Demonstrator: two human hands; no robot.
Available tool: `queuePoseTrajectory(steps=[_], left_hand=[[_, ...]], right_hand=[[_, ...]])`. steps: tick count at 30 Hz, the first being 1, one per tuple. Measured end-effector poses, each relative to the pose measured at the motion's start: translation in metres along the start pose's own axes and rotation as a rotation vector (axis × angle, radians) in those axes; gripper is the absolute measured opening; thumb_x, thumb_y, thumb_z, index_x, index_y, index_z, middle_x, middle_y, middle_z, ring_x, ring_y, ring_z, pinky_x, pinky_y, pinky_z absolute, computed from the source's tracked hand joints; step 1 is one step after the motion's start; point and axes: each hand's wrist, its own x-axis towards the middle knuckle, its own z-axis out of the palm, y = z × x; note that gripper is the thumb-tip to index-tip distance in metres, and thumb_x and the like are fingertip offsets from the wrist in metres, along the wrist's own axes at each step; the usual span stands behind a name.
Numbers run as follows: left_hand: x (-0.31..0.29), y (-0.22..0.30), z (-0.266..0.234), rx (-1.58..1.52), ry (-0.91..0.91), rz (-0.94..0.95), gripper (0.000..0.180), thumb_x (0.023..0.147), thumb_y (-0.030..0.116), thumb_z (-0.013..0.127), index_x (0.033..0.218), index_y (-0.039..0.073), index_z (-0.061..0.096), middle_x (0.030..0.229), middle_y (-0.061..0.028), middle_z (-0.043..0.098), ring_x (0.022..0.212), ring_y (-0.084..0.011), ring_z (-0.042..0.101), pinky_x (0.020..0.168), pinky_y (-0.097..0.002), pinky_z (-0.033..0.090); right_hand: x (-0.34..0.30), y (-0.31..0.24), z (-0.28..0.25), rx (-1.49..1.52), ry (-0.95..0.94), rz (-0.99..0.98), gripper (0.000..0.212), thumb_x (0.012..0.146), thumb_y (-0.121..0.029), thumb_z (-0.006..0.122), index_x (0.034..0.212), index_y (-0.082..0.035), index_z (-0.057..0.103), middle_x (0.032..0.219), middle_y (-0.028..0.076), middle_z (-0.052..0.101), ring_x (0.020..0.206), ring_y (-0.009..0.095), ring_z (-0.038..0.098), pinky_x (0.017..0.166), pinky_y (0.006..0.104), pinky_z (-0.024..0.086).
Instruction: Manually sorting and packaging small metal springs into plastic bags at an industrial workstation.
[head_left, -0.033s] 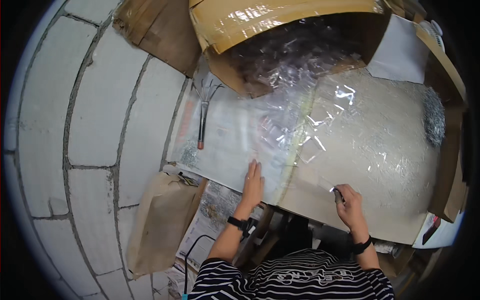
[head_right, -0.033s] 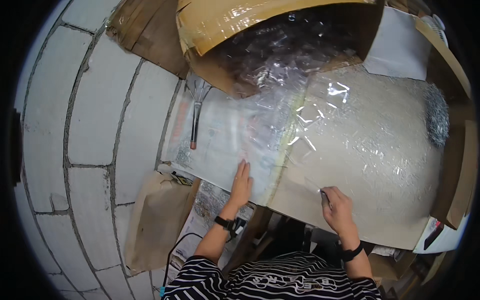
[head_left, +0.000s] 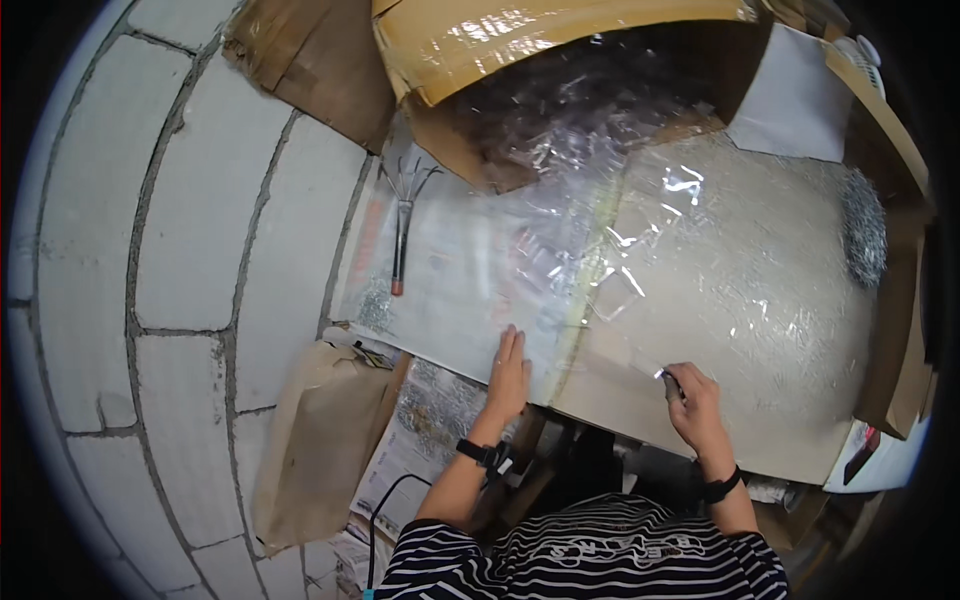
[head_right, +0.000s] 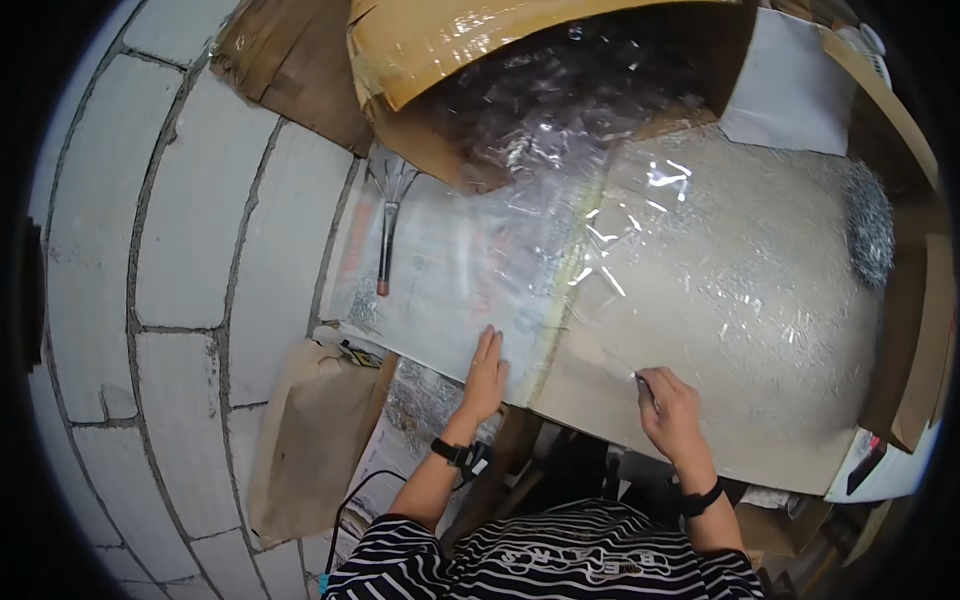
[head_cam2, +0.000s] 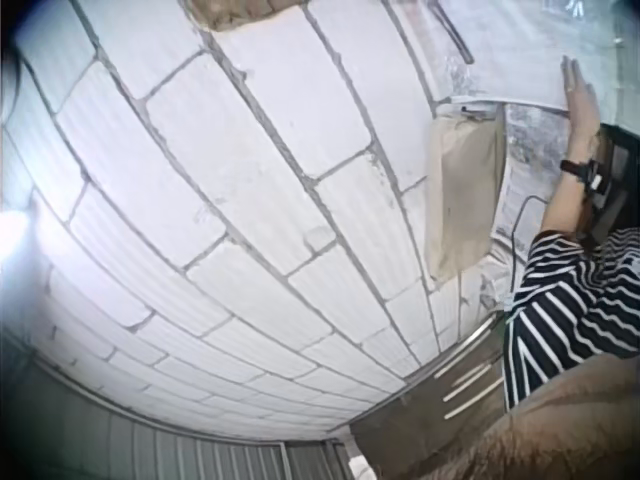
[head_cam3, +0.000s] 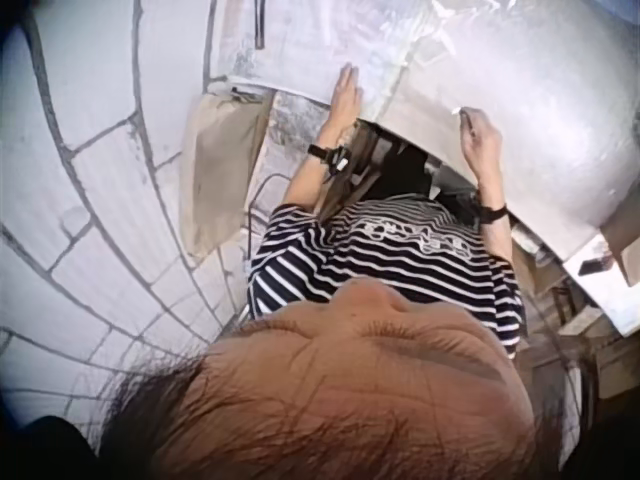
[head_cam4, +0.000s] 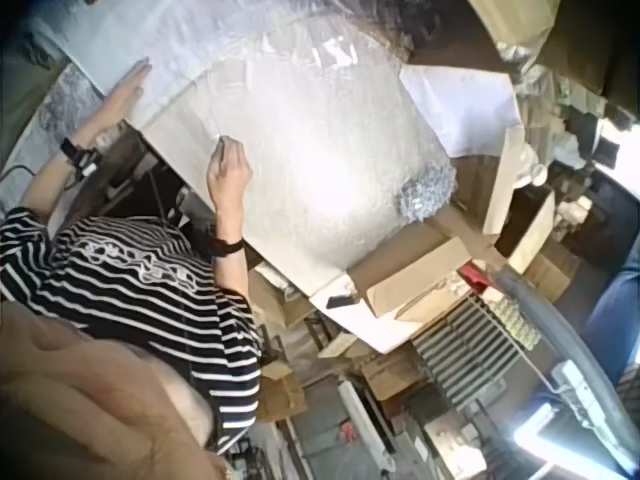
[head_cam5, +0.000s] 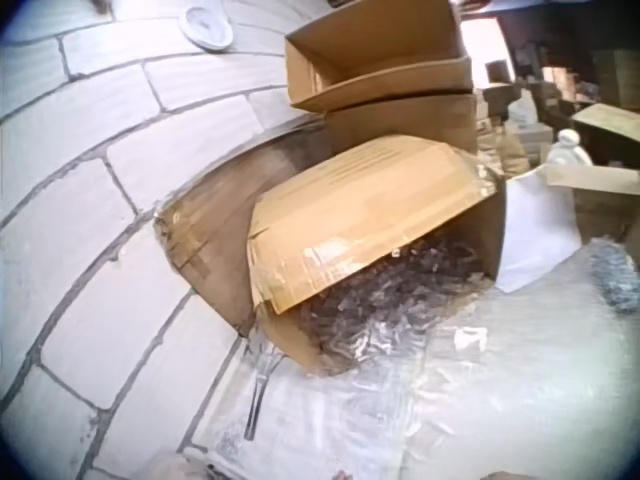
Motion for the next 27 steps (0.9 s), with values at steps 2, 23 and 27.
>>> queuePoseTrajectory(steps=[2, 23, 27], left_hand=[[-0.028, 0.029, 0.018, -0.078, -0.088, -0.006, 0.054, 0.090, 0.007, 0.046, 0.140, -0.007, 0.029, 0.149, -0.0257, 0.023, 0.139, -0.0382, 0.021, 0.114, -0.0403, 0.017], [-0.085, 0.221, 0.108, -1.101, -0.225, -0.113, 0.035, 0.101, 0.022, 0.038, 0.129, 0.001, 0.040, 0.125, -0.0196, 0.053, 0.093, -0.0211, 0.064, 0.072, -0.0261, 0.052], [-0.093, 0.203, 0.118, -0.997, -0.025, -0.070, 0.037, 0.100, 0.032, 0.041, 0.113, -0.002, 0.048, 0.106, -0.0225, 0.062, 0.075, -0.0249, 0.068, 0.063, -0.0282, 0.054]], right_hand=[[-0.004, 0.004, -0.005, 0.001, 0.031, -0.016, 0.020, 0.075, 0.004, 0.059, 0.094, -0.003, 0.060, 0.085, 0.014, 0.061, 0.070, 0.035, 0.061, 0.059, 0.0389, 0.048], [-0.147, 0.054, 0.009, -0.035, 0.246, -0.254, 0.031, 0.072, -0.006, 0.068, 0.102, -0.003, 0.062, 0.105, 0.011, 0.062, 0.082, 0.026, 0.064, 0.069, 0.0342, 0.053], [-0.164, 0.060, 0.027, 0.070, 0.289, -0.382, 0.034, 0.078, -0.008, 0.062, 0.111, -0.001, 0.057, 0.111, 0.012, 0.059, 0.096, 0.028, 0.062, 0.079, 0.0345, 0.053]])
